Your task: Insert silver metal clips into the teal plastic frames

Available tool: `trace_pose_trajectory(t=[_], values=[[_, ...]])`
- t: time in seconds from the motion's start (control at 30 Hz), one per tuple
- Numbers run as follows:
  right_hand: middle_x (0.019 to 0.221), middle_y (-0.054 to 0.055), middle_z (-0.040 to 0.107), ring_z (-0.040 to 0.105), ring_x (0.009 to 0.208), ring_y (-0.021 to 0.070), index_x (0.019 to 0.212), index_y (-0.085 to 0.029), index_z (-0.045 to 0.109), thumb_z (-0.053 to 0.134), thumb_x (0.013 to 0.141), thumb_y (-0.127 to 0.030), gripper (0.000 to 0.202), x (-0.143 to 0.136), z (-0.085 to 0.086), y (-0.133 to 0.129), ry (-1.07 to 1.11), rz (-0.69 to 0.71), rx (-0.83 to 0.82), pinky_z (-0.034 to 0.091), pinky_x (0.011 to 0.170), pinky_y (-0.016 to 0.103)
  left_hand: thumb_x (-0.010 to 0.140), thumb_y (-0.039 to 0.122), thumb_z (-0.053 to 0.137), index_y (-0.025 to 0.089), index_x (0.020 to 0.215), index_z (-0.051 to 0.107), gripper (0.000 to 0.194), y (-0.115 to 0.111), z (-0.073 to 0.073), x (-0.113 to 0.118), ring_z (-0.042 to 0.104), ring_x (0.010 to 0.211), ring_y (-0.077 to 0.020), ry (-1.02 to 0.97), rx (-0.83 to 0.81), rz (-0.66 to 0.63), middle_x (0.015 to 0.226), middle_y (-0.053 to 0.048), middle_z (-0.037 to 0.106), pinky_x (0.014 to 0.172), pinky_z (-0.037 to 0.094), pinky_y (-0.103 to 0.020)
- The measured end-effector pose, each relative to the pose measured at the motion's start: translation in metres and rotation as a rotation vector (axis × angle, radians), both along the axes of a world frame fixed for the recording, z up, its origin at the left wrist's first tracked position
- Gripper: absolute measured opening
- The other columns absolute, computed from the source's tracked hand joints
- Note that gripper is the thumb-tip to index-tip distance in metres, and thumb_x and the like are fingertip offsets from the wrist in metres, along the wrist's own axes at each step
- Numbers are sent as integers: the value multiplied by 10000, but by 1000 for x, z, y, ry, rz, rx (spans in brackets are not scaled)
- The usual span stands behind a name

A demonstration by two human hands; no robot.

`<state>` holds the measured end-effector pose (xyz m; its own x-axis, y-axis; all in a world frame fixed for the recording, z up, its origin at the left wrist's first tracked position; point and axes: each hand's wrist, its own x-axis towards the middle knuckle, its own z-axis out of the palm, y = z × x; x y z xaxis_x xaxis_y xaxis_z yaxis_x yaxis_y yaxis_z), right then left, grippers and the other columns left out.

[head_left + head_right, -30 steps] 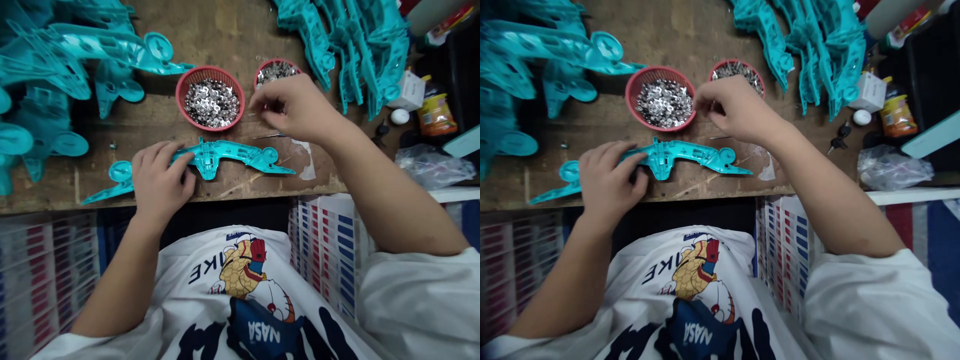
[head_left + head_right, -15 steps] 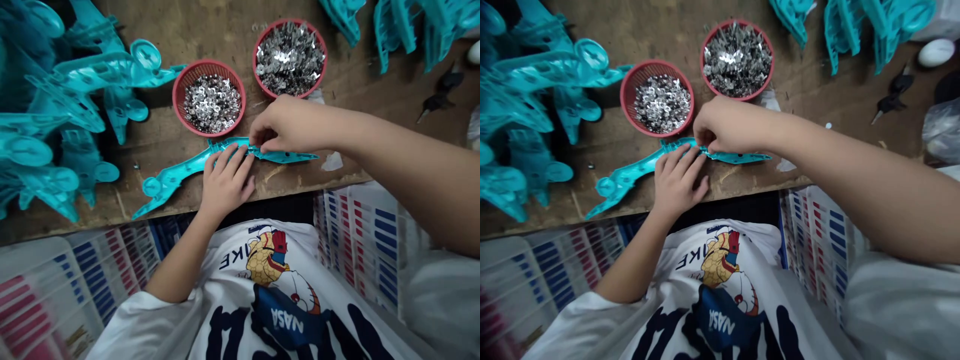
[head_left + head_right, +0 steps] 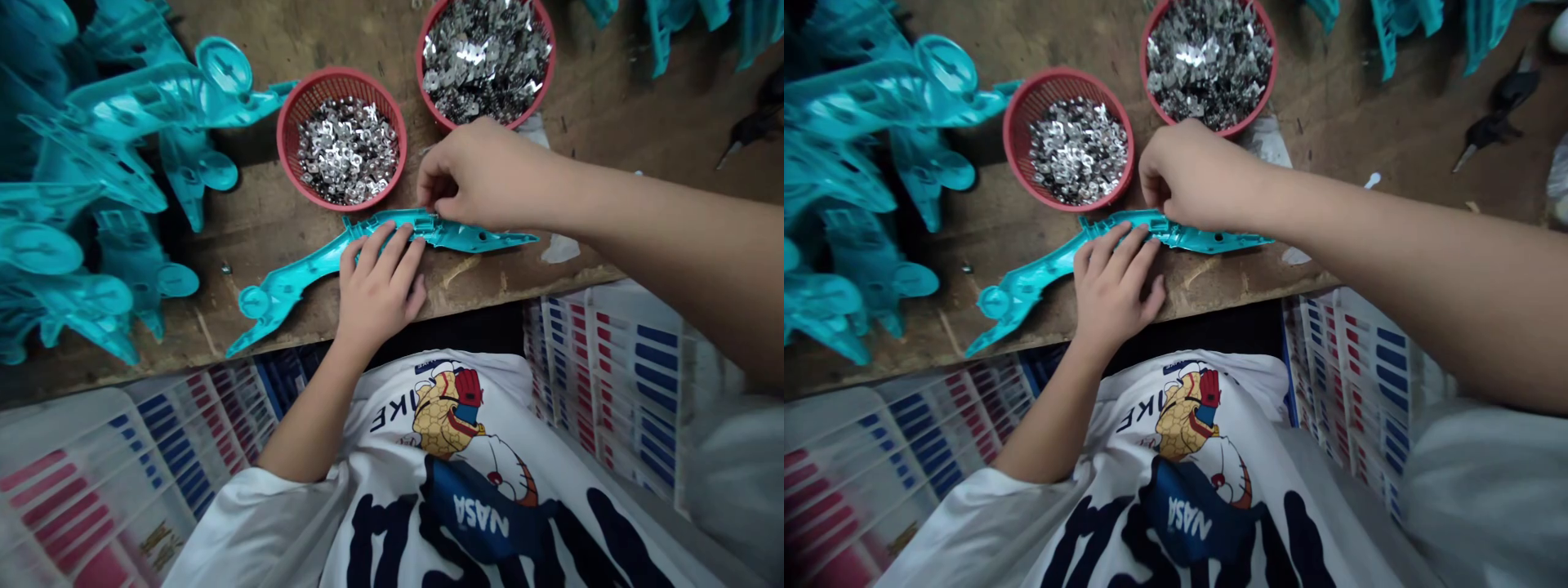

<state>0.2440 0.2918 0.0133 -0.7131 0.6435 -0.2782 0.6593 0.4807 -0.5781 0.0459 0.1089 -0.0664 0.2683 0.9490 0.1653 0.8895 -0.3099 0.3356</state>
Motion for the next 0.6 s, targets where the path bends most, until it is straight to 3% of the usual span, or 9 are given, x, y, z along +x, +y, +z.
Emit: trace_pose_trajectory(t=[0.13, 0.33, 0.47, 0.6], values=[[953, 10, 872, 812, 964, 322, 1009, -375, 914, 794, 919, -232, 207, 0, -1, 0, 3, -11, 23, 655, 886, 473, 1104, 331, 629, 301, 1669, 662, 567, 0, 0, 0, 567, 1705, -412, -31, -45, 8, 1772, -129, 661, 1393, 381, -641], [1029, 11, 890, 814, 973, 302, 1026, -339, 909, 734, 905, -85, 332, -8, 10, -5, -59, 50, 60, 636, 945, 443, 1099, 329, 619, 301, 1681, 661, 584, 2, 0, 0, 540, 1724, -424, -63, -90, 14, 1791, -130, 642, 1409, 353, -657], [1155, 75, 901, 818, 1038, 304, 1175, -222, 915, 667, 953, -13, 393, -14, 23, -11, -195, 158, 137, 594, 1025, 423, 1111, 334, 607, 303, 1675, 667, 568, 2, -1, 0, 560, 1711, -404, -44, -58, 12, 1781, -117, 654, 1406, 361, -637], [1191, 129, 893, 816, 1055, 317, 1238, -163, 905, 636, 984, -54, 386, -15, 24, -16, -214, 275, 201, 569, 1022, 423, 1097, 336, 614, 309, 1695, 650, 600, 2, -2, 0, 545, 1721, -408, -54, -74, 16, 1794, -111, 641, 1420, 346, -648]])
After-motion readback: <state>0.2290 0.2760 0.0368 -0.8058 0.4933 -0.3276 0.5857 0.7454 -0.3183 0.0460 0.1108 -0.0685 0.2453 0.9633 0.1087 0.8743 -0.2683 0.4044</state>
